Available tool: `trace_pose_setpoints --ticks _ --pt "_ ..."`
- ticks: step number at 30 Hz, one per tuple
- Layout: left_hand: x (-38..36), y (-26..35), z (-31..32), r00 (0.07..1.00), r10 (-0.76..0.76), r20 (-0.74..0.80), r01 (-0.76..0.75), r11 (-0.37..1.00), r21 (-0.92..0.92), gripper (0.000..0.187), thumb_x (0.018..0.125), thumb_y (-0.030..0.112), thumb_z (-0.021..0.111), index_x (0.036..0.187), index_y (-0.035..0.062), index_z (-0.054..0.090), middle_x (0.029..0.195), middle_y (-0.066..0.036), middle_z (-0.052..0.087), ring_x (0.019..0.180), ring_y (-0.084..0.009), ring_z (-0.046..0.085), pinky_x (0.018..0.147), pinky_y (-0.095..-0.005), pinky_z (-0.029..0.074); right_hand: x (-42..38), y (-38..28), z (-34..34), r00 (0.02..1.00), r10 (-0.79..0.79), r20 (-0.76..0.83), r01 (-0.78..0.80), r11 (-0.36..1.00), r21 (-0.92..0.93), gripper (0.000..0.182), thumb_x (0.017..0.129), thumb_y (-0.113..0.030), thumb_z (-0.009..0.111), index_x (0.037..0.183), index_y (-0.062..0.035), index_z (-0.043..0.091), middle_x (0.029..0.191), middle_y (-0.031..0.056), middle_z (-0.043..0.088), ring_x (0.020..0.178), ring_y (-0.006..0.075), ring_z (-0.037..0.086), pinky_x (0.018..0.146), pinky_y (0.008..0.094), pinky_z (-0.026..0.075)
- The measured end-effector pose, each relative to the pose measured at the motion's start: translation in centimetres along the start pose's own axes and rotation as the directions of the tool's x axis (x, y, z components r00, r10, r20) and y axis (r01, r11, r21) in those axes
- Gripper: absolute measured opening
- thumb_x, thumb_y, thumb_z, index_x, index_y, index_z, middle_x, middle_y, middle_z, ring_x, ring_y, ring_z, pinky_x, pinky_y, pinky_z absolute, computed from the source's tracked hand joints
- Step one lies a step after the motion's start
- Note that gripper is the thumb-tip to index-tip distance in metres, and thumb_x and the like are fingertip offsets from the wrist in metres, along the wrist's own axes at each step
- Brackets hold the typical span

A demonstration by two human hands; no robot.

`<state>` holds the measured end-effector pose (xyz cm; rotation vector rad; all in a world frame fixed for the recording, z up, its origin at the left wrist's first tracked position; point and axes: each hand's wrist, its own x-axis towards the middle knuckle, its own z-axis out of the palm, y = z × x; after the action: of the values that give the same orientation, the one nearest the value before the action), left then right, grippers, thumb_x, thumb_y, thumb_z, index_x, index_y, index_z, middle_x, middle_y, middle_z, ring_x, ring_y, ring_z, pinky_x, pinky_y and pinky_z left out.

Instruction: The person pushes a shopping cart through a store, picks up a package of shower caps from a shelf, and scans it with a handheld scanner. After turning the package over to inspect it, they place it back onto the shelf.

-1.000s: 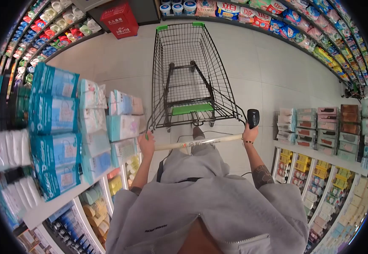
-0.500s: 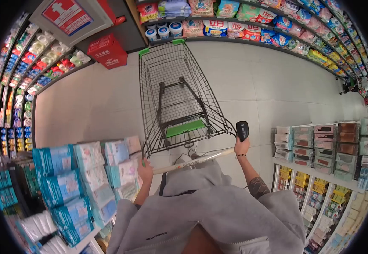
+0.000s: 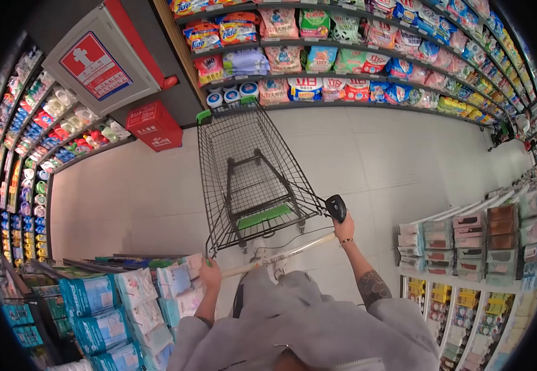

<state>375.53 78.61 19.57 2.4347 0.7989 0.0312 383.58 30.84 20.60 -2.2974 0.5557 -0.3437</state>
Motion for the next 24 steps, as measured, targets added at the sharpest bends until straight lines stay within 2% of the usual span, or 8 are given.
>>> trace_pose_setpoints --ticks 3,5,11,15,20,22,23,24 --pt "2.5 2.4 -0.2 0.995 0.078 -0.068 -0.076 0.997 0.029 0.026 0.090 0.026 0.050 0.091 0.0010 0.058 0.067 -0.024 0.061 0.065 -0.0417 0.060 0.058 -0.0478 0.046 1.9 -0.5 1.0 0.994 0.067 0.089 -0.068 0.998 0.008 0.034 0.075 -0.023 0.073 0.095 -0.0001 0.059 0.083 0.0210 0.065 0.079 0.0392 0.063 0.068 0.0417 0.049" --pt "4.2 3.8 -1.2 0.997 0.072 -0.011 -0.071 0.995 0.071 0.026 0.089 0.025 0.050 0.093 -0.0001 0.057 0.070 -0.027 0.060 0.069 -0.0458 0.059 0.061 -0.0518 0.045 2.2 -0.8 1.9 0.989 0.104 0.102 -0.097 0.993 -0.071 0.037 0.074 -0.026 0.074 0.091 0.0028 0.059 0.080 0.0229 0.065 0.077 0.0386 0.064 0.067 0.0413 0.050" --pt "11.9 4.0 -1.9 0.986 0.162 0.035 -0.166 0.969 0.185 0.026 0.089 0.025 0.050 0.094 0.0008 0.059 0.071 -0.026 0.061 0.069 -0.0437 0.060 0.061 -0.0511 0.046 -1.0 -2.0 5.2 0.982 0.188 0.001 -0.187 0.981 -0.047 0.035 0.074 -0.029 0.071 0.093 -0.0025 0.057 0.082 0.0217 0.064 0.079 0.0414 0.061 0.069 0.0466 0.049" --pt "18.4 3.3 -3.5 0.953 0.292 0.080 -0.303 0.912 0.277 0.026 0.088 0.026 0.051 0.095 0.0014 0.060 0.072 -0.023 0.063 0.069 -0.0418 0.061 0.060 -0.0502 0.047 -5.5 -3.8 7.4 0.938 0.344 0.052 -0.333 0.931 -0.148 0.036 0.072 -0.029 0.072 0.090 -0.0014 0.058 0.080 0.0221 0.064 0.076 0.0408 0.061 0.067 0.0475 0.048" --pt "30.4 1.7 -3.2 0.872 0.466 0.152 -0.488 0.798 0.353 0.028 0.088 0.025 0.053 0.099 0.0011 0.061 0.073 -0.021 0.063 0.069 -0.0387 0.062 0.062 -0.0480 0.048 -10.9 -8.3 9.6 0.887 0.400 0.231 -0.418 0.908 0.032 0.034 0.073 -0.025 0.069 0.094 -0.0004 0.059 0.086 0.0233 0.064 0.084 0.0407 0.061 0.074 0.0442 0.049" --pt "33.0 5.1 -5.0 0.867 0.447 0.221 -0.497 0.810 0.312 0.028 0.089 0.022 0.052 0.106 0.0000 0.057 0.091 -0.022 0.063 0.084 -0.0371 0.061 0.071 -0.0460 0.047 -11.7 -9.0 10.2 0.886 0.383 0.262 -0.404 0.914 0.030 0.034 0.073 -0.024 0.068 0.096 -0.0010 0.060 0.089 0.0234 0.064 0.087 0.0401 0.061 0.077 0.0433 0.049" --pt "34.4 6.1 -5.1 0.859 0.456 0.234 -0.510 0.804 0.305 0.028 0.089 0.022 0.052 0.106 0.0000 0.057 0.091 -0.022 0.063 0.084 -0.0371 0.061 0.071 -0.0460 0.047 -11.8 -11.2 9.4 0.881 0.324 0.344 -0.368 0.927 0.070 0.033 0.074 -0.024 0.068 0.097 -0.0020 0.060 0.090 0.0231 0.064 0.087 0.0393 0.061 0.077 0.0430 0.049" --pt "35.6 7.2 -5.1 0.837 0.528 0.146 -0.545 0.776 0.317 0.030 0.090 0.020 0.052 0.110 -0.0008 0.054 0.103 -0.022 0.059 0.094 -0.0368 0.058 0.078 -0.0455 0.045 -11.7 -12.5 8.8 0.868 0.257 0.425 -0.332 0.937 0.112 0.033 0.074 -0.024 0.067 0.098 -0.0030 0.060 0.091 0.0228 0.064 0.088 0.0385 0.061 0.078 0.0428 0.049"
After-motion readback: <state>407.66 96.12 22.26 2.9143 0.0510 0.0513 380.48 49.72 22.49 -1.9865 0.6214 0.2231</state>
